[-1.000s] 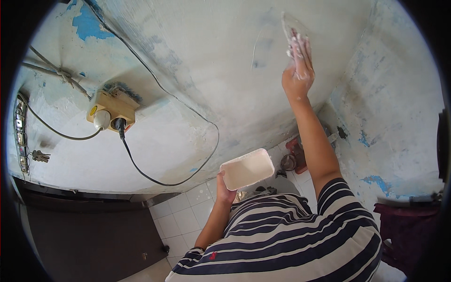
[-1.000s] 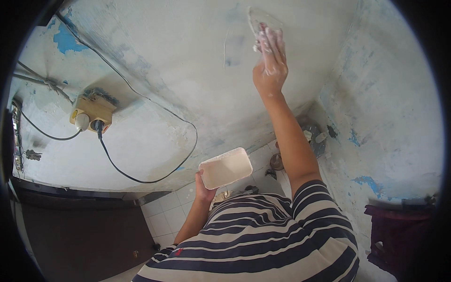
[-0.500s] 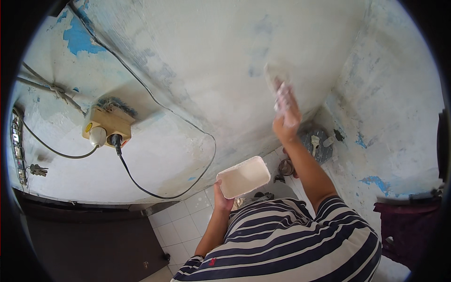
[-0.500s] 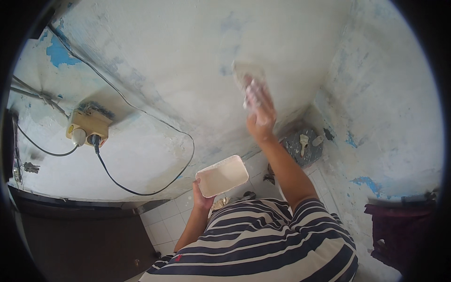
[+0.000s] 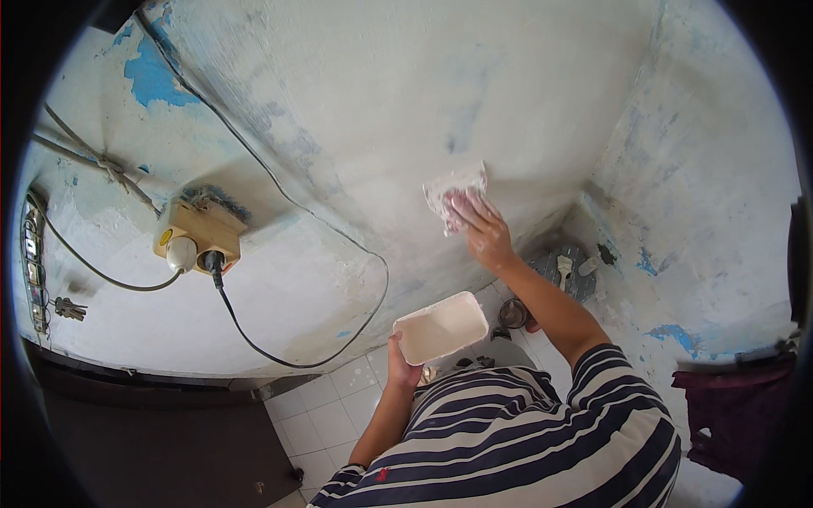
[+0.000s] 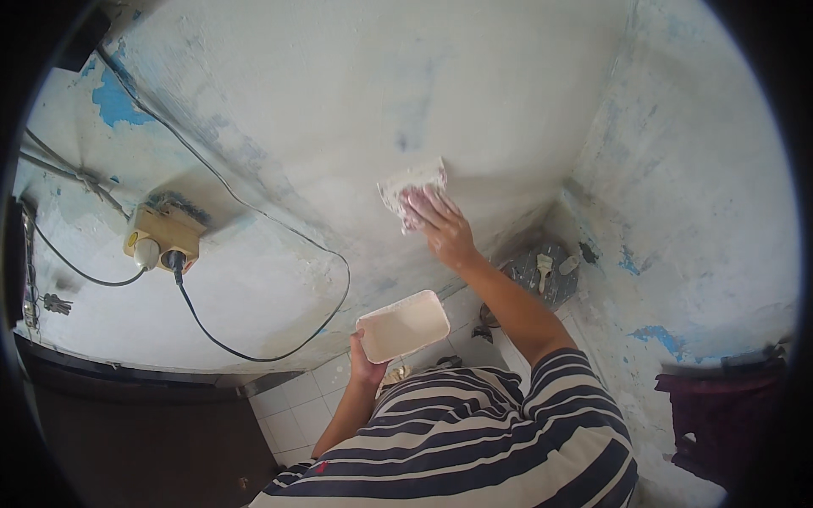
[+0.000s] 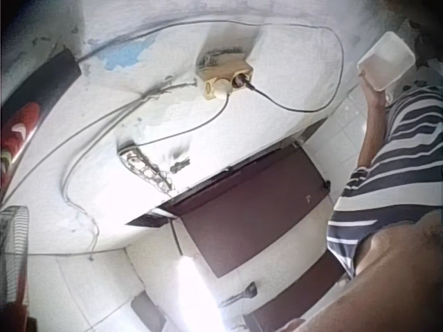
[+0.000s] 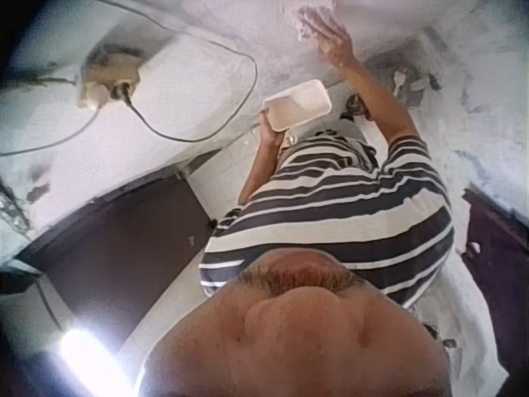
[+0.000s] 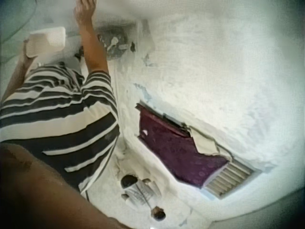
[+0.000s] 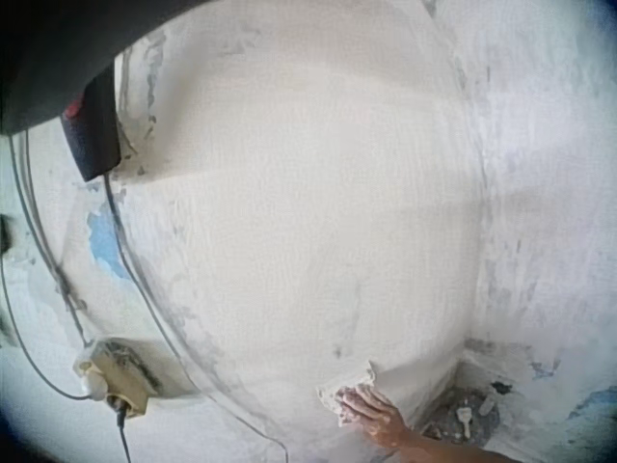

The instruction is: The person applies putty to a wall surface with a spatula to repair or smooth it.

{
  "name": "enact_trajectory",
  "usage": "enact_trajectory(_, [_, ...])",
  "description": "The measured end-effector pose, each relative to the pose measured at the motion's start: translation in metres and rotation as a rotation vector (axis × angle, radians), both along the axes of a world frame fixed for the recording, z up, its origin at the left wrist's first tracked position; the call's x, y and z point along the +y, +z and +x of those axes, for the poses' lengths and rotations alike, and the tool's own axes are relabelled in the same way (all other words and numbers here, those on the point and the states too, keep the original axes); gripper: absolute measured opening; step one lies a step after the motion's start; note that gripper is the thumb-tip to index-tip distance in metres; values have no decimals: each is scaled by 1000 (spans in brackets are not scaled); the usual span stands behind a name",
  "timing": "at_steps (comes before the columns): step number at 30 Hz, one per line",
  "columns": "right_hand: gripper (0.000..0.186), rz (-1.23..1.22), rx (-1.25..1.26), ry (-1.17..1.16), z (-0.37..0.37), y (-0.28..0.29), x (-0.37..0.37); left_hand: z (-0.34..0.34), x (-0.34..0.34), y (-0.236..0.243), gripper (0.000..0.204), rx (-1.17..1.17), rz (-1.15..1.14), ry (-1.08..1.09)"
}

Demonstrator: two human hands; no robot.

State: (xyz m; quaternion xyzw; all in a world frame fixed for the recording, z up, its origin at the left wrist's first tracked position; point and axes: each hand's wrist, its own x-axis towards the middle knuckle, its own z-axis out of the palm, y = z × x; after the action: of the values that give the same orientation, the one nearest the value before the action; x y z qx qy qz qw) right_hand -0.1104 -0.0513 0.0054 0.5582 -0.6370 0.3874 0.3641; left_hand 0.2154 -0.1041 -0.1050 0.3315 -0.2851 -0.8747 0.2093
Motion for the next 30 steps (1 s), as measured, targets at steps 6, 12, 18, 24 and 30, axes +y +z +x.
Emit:
enact_trajectory(6, [36,-211,-129,88,1,20,29,-3,-1,7,62,0,9,19])
enact_trajectory(12, [40,-265,59,-136,-46,94,-11,-8,0,4,63,7,4,-18])
enact_trajectory(18, [41,-6,143,-37,-35,-7,-24,0,4,3,61,-34,-13,40])
enact_trajectory(24, [31,65,-42,25,9,-43,16,17,7,8,57,-9,14,57])
enact_trajectory(30, [32,-376,-20,80,-13,68,20,15,8,14,54,-3,70,84])
